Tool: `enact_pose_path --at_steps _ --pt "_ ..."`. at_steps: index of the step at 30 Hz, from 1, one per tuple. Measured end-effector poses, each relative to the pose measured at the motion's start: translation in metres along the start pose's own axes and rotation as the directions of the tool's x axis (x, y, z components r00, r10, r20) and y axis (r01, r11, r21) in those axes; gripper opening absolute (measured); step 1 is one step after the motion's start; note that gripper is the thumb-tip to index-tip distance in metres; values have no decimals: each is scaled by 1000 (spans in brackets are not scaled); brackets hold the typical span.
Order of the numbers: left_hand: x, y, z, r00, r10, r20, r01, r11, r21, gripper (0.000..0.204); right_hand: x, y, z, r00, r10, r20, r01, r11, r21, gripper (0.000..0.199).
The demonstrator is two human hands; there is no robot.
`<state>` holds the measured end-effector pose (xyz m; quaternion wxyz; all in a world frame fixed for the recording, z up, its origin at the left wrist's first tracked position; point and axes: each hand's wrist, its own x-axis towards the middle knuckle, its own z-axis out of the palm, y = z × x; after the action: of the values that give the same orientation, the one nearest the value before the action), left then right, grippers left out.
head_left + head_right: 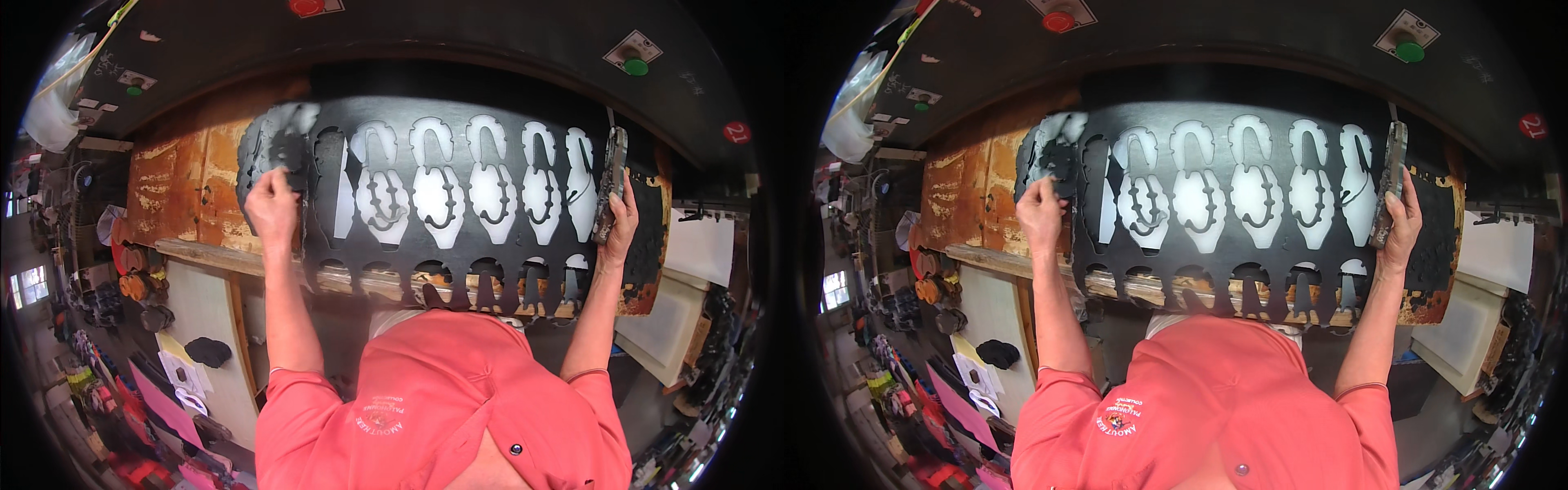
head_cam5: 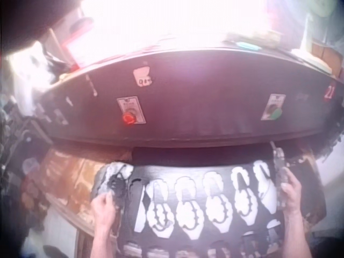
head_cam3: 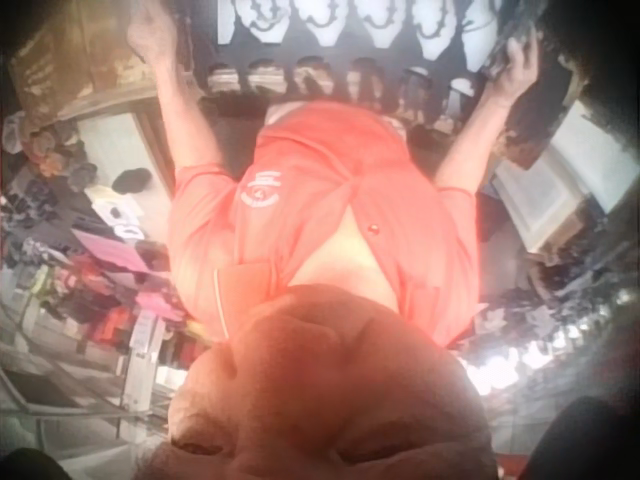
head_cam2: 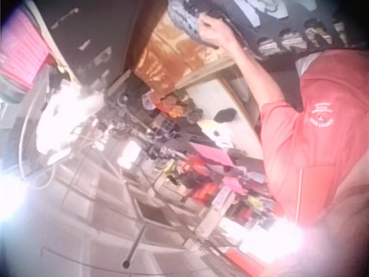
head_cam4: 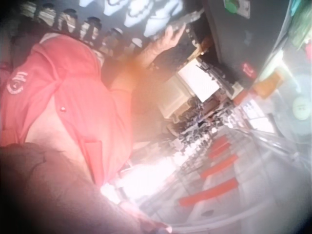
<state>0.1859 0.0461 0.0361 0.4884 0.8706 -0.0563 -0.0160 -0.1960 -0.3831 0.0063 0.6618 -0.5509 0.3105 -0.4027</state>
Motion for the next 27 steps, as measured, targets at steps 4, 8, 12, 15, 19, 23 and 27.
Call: enact_pose_path --at_steps 4,8,12,15,19,23,27 --pt "8 -11 -20 996 -83 -15 84 992 95 33 0 -1 4 999 -34 -11 33 999 -11 64" --pt "12 -13 -24 998 -66 21 63 992 106 34 0 -1 6 999 -42 -2 42 998 -40 64" --pt "15 -12 -30 995 74 -65 -49 947 317 34 -1 0 6 997 -68 -40 64 993 -98 62" --pt "8 3 -26 975 110 -193 -58 966 254 33 -3 0 6 997 -55 -59 46 989 -143 64" --pt "-26 49 20 976 9 215 37 977 -210 33 -4 0 8 996 -47 -74 41 996 -79 67" --pt "-77 100 103 652 109 750 486 700 -524 56 -4 -1 11 996 -50 -69 49 999 -19 69" --pt "-101 124 175 570 -11 822 695 541 -474 61 -7 -1 14 996 -50 -71 54 997 57 70"
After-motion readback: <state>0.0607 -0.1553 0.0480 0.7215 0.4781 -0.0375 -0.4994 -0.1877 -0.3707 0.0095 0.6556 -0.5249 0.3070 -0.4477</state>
